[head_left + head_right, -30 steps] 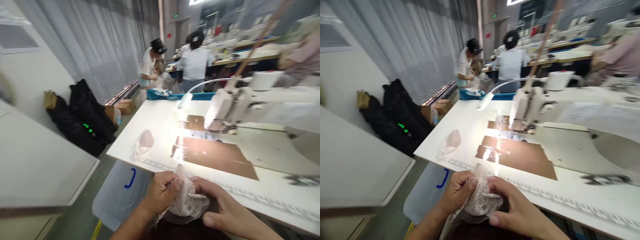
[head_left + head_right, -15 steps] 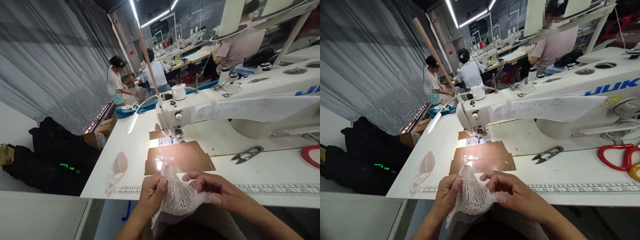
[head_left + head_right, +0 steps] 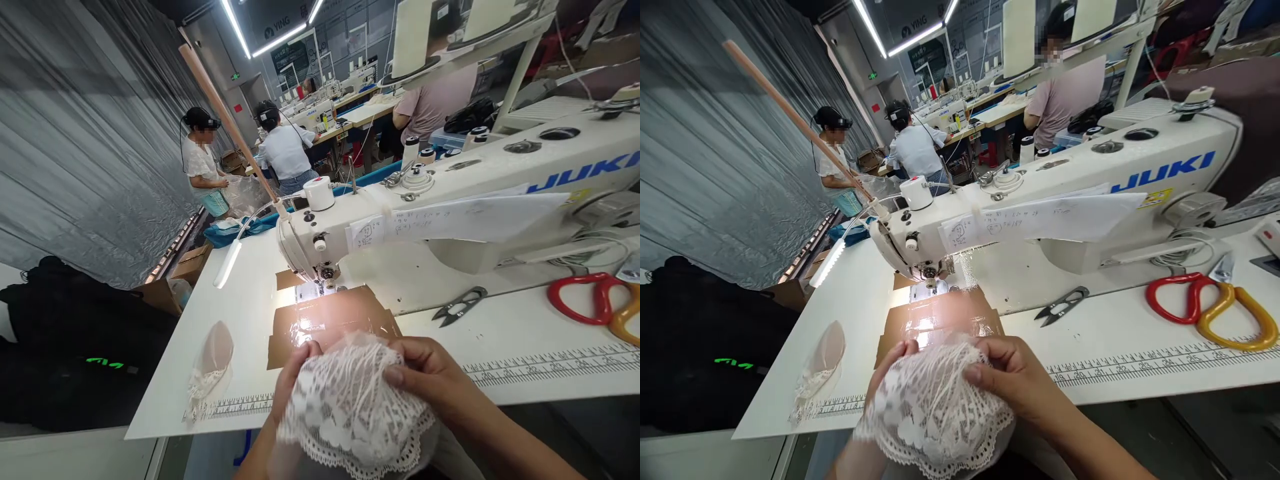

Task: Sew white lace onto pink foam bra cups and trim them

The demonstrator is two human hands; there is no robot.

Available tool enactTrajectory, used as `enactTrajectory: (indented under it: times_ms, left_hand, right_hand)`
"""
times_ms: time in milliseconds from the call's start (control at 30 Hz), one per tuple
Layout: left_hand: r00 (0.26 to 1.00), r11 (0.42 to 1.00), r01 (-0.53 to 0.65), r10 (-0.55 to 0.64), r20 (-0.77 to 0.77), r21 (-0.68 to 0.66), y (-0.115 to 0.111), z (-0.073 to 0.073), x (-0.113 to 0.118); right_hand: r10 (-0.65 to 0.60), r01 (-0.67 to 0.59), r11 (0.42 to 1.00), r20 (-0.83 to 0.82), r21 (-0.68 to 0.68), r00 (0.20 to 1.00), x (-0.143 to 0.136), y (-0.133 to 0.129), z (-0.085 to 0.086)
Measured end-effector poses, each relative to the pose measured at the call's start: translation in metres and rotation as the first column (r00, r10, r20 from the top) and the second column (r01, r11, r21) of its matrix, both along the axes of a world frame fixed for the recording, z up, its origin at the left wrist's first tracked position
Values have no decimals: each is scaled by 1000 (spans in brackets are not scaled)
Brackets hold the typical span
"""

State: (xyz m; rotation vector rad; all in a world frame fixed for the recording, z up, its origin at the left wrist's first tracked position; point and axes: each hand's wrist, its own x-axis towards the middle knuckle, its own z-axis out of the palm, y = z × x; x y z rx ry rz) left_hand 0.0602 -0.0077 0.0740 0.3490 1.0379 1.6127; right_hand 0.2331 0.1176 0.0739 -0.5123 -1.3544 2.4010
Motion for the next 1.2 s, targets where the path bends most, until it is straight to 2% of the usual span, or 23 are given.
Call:
enactTrajectory:
  times_ms: [67, 133, 200, 267, 300, 400, 467, 533, 600, 633, 667, 733, 767, 800, 833, 867, 933, 1033, 1100, 1200]
  left_hand:
    - [963, 998, 12, -27, 269, 58, -6, -2, 3]
    - [918, 982, 90, -147, 369, 167, -14, -2, 7]
    - [932, 964, 129, -198, 304, 233, -21, 0, 12]
    - [974, 976, 102, -137, 178, 194, -23, 3, 18]
    - [988, 985, 69, -90, 129, 156, -23, 4, 20]
    - [995, 996, -40, 32, 91, 82, -21, -2, 23]
    - [996, 996, -38, 31, 79, 82, -25, -14, 19]
    - [997, 987, 79, -81, 13, 139, -36, -28, 8]
    - [955, 935, 278, -245, -166, 221, -52, -36, -10]
    - [913, 919, 329, -252, -320, 215, -62, -36, -21]
    - [894, 916, 334, -233, -384, 221, -71, -32, -32]
    - [881, 943, 249, -125, -456, 222, -85, -17, -50]
    - [847, 960, 198, -66, -528, 198, -88, -7, -55]
    - [755, 979, 165, -46, -654, 122, -88, 3, -58]
    - [665, 987, 157, -80, -743, 35, -86, 11, -59]
    - [617, 981, 187, -157, -771, -50, -82, 17, -57]
    - [623, 951, 283, -281, -730, -124, -71, 22, -49]
    - [611, 943, 315, -286, -738, -105, -62, 17, -37]
    - [557, 946, 304, -275, -784, -116, -61, 14, -34]
    - [523, 942, 313, -279, -805, -123, -61, 16, -37]
  right_hand:
    - [-159, 158, 984, 6, -79, 987, 1, -2, -3]
    - [-234, 235, 969, 25, -71, 972, -4, -7, -5]
    - [-205, 204, 978, 33, 36, 978, -14, -15, -7]
    - [-130, 124, 980, 30, 155, 991, -27, -25, -9]
    - [-103, 97, 980, 26, 173, 994, -33, -30, -10]
    - [-128, 128, 991, -3, 30, 992, -48, -41, -10]
    - [-214, 210, 973, -33, -98, 976, -53, -42, -8]
    - [-289, 278, 947, -48, -161, 956, -54, -38, -4]
    - [-283, 273, 950, -42, -152, 958, -53, -33, 2]
    - [-237, 232, 965, -30, -118, 971, -52, -32, 4]
    - [-165, 163, 984, -17, -73, 986, -50, -32, 7]
    - [25, -25, 999, 11, 27, 1000, -49, -38, 12]
    - [117, -119, 991, 24, 67, 993, -48, -42, 14]
    - [193, -196, 975, 35, 102, 981, -48, -46, 16]
    - [243, -248, 959, 47, 140, 969, -49, -50, 17]
    - [265, -273, 943, 71, 190, 962, -50, -54, 18]
    - [216, -253, 913, 146, 321, 965, -52, -57, 18]
    - [60, -153, 838, 191, 524, 980, -55, -55, 16]
    - [13, -120, 799, 183, 590, 983, -56, -52, 14]
    - [-34, -113, 783, 224, 612, 974, -58, -51, 12]
